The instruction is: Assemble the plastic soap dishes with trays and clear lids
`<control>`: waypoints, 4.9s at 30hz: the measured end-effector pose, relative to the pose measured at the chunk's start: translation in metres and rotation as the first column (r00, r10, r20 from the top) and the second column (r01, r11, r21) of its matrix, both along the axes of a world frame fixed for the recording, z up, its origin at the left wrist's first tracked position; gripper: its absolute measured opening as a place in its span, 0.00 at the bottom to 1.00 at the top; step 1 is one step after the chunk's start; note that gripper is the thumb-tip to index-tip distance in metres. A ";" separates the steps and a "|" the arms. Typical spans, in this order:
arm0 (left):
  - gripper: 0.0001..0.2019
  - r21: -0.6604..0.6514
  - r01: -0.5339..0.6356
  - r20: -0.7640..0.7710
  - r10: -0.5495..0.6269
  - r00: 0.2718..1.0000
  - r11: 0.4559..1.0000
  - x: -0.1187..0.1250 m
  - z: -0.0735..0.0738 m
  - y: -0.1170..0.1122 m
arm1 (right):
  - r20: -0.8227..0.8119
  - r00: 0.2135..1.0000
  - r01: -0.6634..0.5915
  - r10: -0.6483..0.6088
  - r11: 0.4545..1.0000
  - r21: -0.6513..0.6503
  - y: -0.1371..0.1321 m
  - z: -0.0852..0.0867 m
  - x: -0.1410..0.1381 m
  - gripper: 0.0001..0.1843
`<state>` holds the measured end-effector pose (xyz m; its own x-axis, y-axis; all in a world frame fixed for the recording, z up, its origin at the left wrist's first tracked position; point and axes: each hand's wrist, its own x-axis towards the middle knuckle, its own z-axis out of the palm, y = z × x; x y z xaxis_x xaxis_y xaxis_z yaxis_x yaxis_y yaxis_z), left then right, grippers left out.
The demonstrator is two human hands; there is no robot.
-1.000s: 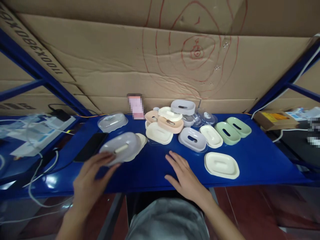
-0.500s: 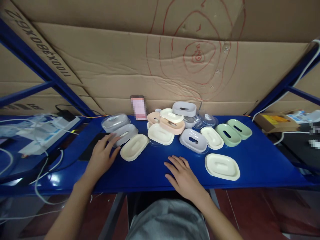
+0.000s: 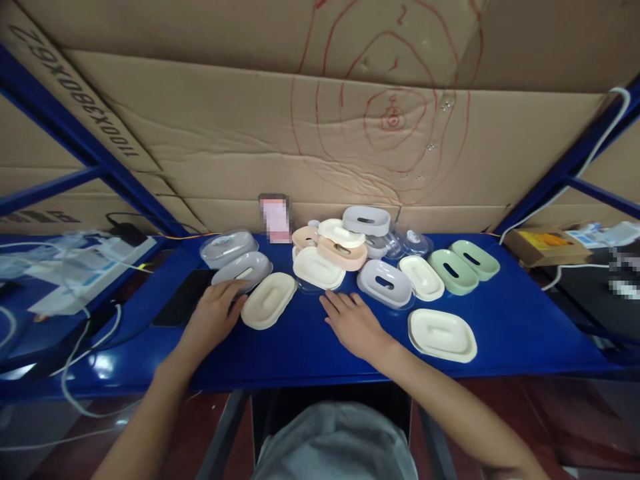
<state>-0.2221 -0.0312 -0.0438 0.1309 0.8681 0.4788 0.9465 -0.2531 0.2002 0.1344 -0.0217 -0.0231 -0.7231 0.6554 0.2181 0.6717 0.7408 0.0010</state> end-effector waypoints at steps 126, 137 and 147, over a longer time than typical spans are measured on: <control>0.20 0.086 -0.122 0.045 0.118 0.992 0.989 0.058 0.000 -0.069 | -0.473 0.854 0.363 -0.216 0.899 0.245 -0.021 -0.009 0.096 0.15; 0.15 0.014 0.399 0.157 -0.396 0.905 0.917 0.109 -0.006 -0.104 | -0.477 0.879 -0.029 0.006 0.999 -0.041 -0.083 -0.014 0.052 0.20; 0.22 0.002 0.370 0.107 -0.368 0.924 0.929 0.102 -0.010 -0.092 | -0.342 0.932 -0.151 0.121 0.987 -0.060 -0.069 -0.008 0.011 0.19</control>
<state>-0.1205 -0.1229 -0.0540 0.3940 0.7765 0.4918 0.7608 -0.5757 0.2996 0.1453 -0.0904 -0.0307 -0.7006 0.5824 0.4123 0.5146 0.8126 -0.2735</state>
